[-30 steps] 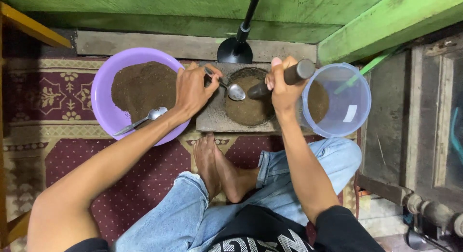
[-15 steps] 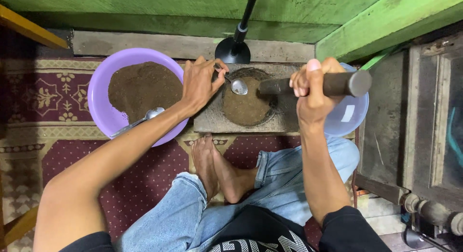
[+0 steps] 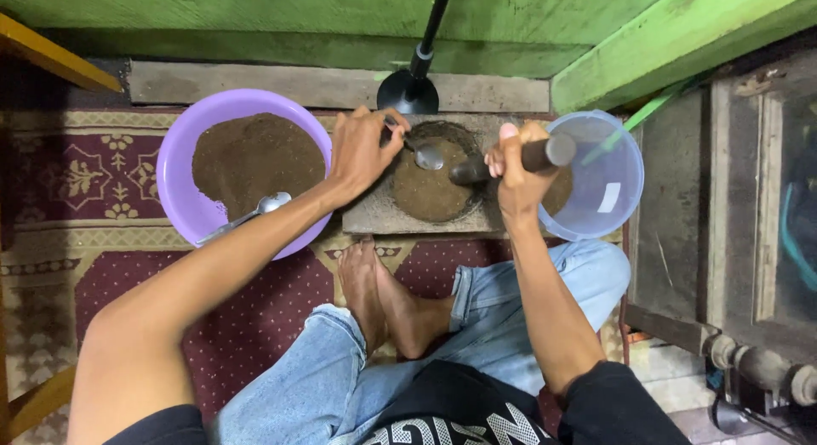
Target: Grinding brown powder on a stone mortar using a wooden pestle and a spoon.
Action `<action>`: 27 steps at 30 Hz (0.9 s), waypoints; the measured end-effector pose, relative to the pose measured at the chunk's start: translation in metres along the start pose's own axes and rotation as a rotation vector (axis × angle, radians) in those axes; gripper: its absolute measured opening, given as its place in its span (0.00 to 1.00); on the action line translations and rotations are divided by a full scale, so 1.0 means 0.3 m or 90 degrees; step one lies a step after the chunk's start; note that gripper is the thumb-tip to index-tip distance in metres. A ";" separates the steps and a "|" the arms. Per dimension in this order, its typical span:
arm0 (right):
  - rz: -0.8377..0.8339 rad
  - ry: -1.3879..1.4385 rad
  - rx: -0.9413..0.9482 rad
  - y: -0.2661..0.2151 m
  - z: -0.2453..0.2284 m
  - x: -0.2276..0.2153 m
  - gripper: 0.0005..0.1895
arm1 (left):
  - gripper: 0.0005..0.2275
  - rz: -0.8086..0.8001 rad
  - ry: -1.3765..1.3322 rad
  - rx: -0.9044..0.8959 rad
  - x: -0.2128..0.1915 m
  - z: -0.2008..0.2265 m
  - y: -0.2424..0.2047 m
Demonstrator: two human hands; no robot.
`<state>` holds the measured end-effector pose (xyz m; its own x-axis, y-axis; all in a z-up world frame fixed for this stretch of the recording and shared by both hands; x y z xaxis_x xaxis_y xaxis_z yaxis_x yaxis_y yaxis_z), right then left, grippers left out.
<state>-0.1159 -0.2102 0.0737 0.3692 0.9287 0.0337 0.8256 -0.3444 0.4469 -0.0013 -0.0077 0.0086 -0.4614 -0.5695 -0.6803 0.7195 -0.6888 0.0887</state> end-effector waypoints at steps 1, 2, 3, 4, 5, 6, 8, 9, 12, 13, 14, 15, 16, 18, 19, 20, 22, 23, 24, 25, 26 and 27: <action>-0.004 0.003 -0.003 0.007 -0.018 -0.013 0.21 | 0.04 0.005 0.002 -0.001 -0.011 0.008 0.001; -0.006 -0.005 -0.009 0.014 -0.035 -0.027 0.21 | 0.03 0.008 0.019 0.010 -0.020 0.016 0.003; -0.004 -0.014 -0.010 0.004 -0.054 -0.042 0.21 | 0.03 0.003 0.034 0.020 -0.022 0.026 -0.008; -0.003 -0.013 -0.006 0.014 -0.085 -0.039 0.21 | 0.03 0.001 0.034 0.017 -0.028 0.022 -0.012; -0.022 0.011 -0.023 0.021 -0.122 -0.045 0.21 | 0.02 -0.001 0.048 0.025 -0.025 0.026 -0.010; -0.041 0.035 -0.039 0.030 -0.161 -0.053 0.21 | 0.01 -0.003 0.062 0.033 -0.022 0.031 -0.006; -0.033 0.034 -0.055 0.023 -0.157 -0.060 0.20 | 0.02 -0.005 0.063 0.041 -0.011 0.021 -0.005; -0.031 0.040 -0.069 0.022 -0.154 -0.059 0.20 | 0.02 -0.003 0.068 0.042 -0.012 0.015 -0.005; 0.014 -0.058 -0.016 -0.031 -0.033 -0.017 0.19 | 0.03 -0.035 0.040 0.006 -0.025 0.025 0.001; 0.018 -0.059 -0.018 -0.038 -0.015 -0.013 0.19 | 0.03 -0.037 0.041 0.010 -0.022 0.027 0.000; 0.022 -0.037 -0.011 -0.045 0.004 -0.009 0.20 | 0.03 -0.037 0.041 0.005 -0.020 0.029 0.000; 0.025 -0.013 -0.005 -0.050 0.025 0.001 0.21 | 0.03 -0.037 0.044 -0.001 -0.024 0.028 -0.002; 0.029 -0.012 -0.008 -0.042 0.023 0.007 0.21 | 0.03 -0.038 0.047 0.002 -0.041 0.031 0.001; 0.025 -0.005 -0.003 -0.051 0.007 0.003 0.21 | 0.03 -0.050 0.017 -0.007 -0.048 0.049 -0.008; 0.023 -0.007 -0.010 -0.060 -0.004 0.000 0.21 | 0.03 -0.045 0.017 -0.001 -0.038 0.049 -0.007; 0.023 -0.008 -0.002 -0.068 -0.016 -0.001 0.21 | 0.03 -0.034 -0.016 -0.025 -0.030 0.049 -0.007; 0.023 -0.008 -0.002 -0.078 -0.026 -0.011 0.22 | 0.03 -0.018 -0.044 -0.042 -0.017 0.036 -0.002; 0.027 0.002 0.001 -0.088 -0.027 -0.021 0.22 | 0.04 -0.030 -0.025 -0.028 -0.006 0.027 -0.005; 0.030 0.012 0.005 -0.097 -0.025 -0.030 0.22 | 0.05 -0.042 -0.007 -0.014 0.007 0.016 -0.008; 0.031 0.014 0.003 -0.074 -0.067 -0.033 0.22 | 0.05 -0.041 -0.004 -0.014 -0.005 0.019 -0.006; 0.025 0.031 -0.007 -0.052 -0.107 -0.035 0.22 | 0.04 -0.041 0.034 0.005 -0.015 0.022 -0.004; 0.022 0.047 -0.010 -0.045 -0.149 -0.038 0.22 | 0.03 -0.048 0.071 0.020 -0.017 0.025 -0.016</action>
<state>-0.1505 -0.2100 0.1074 0.3645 0.9241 0.1149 0.8058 -0.3749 0.4584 -0.0063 -0.0050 0.0172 -0.4514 -0.4640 -0.7622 0.6674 -0.7425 0.0567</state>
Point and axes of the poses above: each hand's wrist, its own y-axis towards the middle knuckle, its own x-axis out of the palm, z = x × y, the point moved 1 cm from there along y, towards the middle knuckle, and after that the axes turned 13 degrees about -z, right-handed, at the moved point
